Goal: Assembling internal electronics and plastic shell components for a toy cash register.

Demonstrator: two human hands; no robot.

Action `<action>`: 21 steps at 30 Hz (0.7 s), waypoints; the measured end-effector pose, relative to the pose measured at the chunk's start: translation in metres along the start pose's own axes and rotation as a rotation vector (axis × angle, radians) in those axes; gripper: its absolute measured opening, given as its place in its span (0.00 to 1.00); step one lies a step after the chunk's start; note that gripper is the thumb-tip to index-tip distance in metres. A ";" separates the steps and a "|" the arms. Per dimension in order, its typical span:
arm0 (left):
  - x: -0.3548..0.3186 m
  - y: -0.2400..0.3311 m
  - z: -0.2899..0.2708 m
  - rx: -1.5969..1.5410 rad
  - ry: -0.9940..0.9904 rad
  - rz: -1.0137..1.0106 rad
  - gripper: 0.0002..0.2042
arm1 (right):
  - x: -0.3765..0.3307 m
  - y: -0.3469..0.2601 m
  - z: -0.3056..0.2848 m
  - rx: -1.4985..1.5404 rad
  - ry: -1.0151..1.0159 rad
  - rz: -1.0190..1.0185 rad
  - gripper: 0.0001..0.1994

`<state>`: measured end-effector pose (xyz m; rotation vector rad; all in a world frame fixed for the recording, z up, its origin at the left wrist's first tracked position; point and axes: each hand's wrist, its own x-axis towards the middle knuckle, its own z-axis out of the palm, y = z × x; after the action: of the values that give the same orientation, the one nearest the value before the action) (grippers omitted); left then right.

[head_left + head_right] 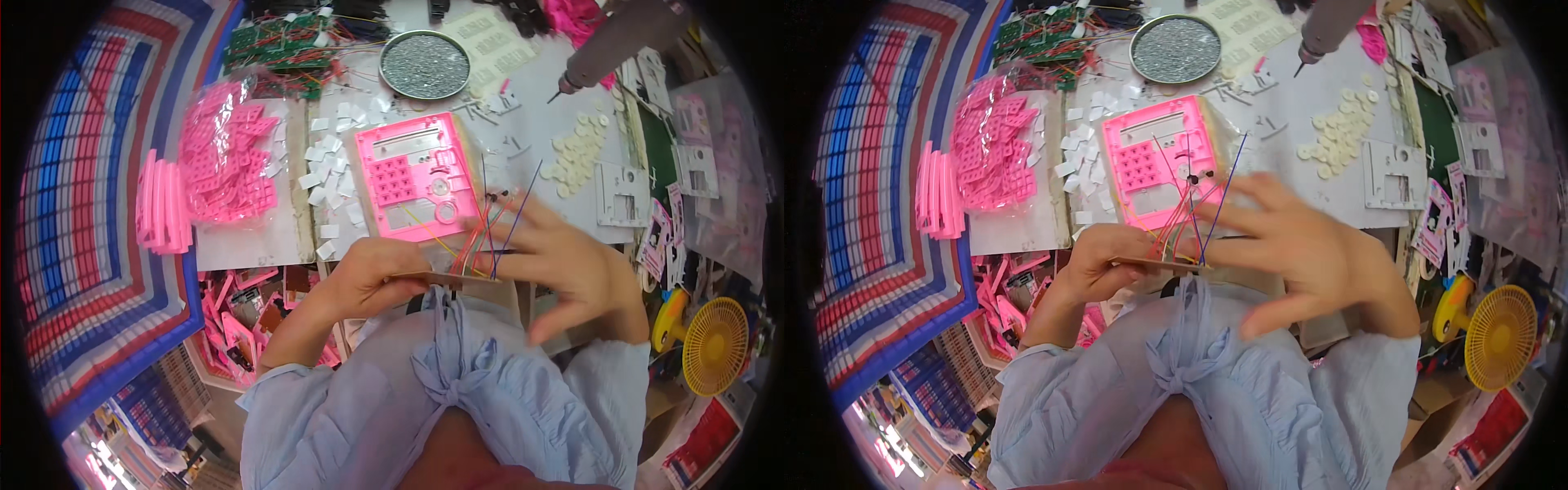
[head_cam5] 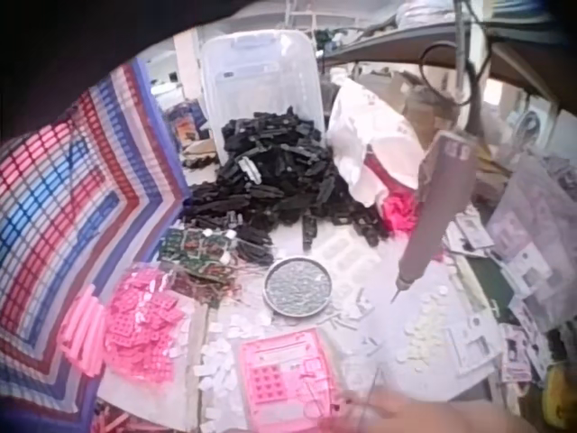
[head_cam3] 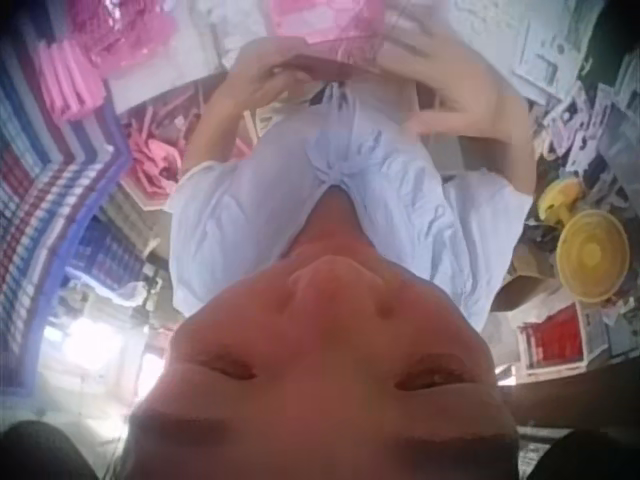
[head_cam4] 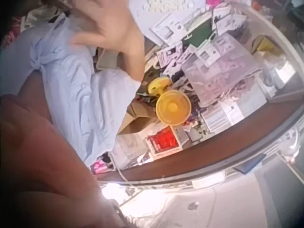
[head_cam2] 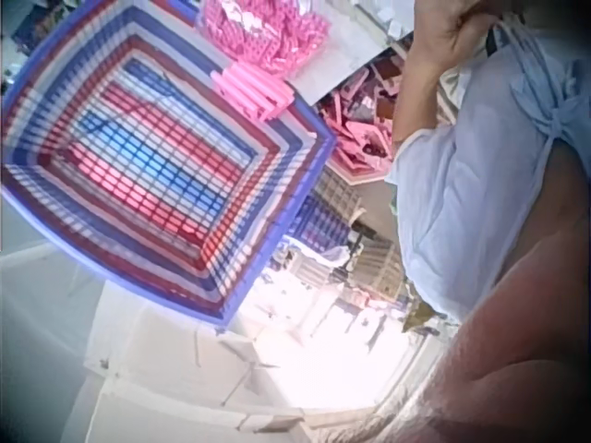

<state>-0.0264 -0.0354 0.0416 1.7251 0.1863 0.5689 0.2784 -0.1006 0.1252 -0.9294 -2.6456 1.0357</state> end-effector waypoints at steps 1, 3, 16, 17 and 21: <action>0.004 0.006 0.002 -0.126 0.007 -0.116 0.09 | 0.013 -0.001 0.007 0.030 -0.008 -0.002 0.53; 0.001 0.023 0.009 -0.368 0.038 -0.369 0.08 | 0.034 0.002 0.025 0.103 -0.029 -0.034 0.58; -0.037 -0.009 0.046 -0.271 0.315 -0.446 0.14 | 0.064 0.023 0.070 0.542 0.417 -0.004 0.28; -0.036 -0.007 0.051 -0.365 0.387 -0.512 0.16 | 0.069 0.026 0.065 0.528 0.445 0.111 0.25; -0.038 -0.013 0.059 -0.685 0.482 -0.606 0.28 | 0.098 0.055 0.051 0.775 0.634 0.393 0.14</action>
<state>-0.0298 -0.1000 0.0110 0.7840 0.7366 0.5005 0.2099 -0.0392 0.0428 -1.2947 -1.4021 1.3860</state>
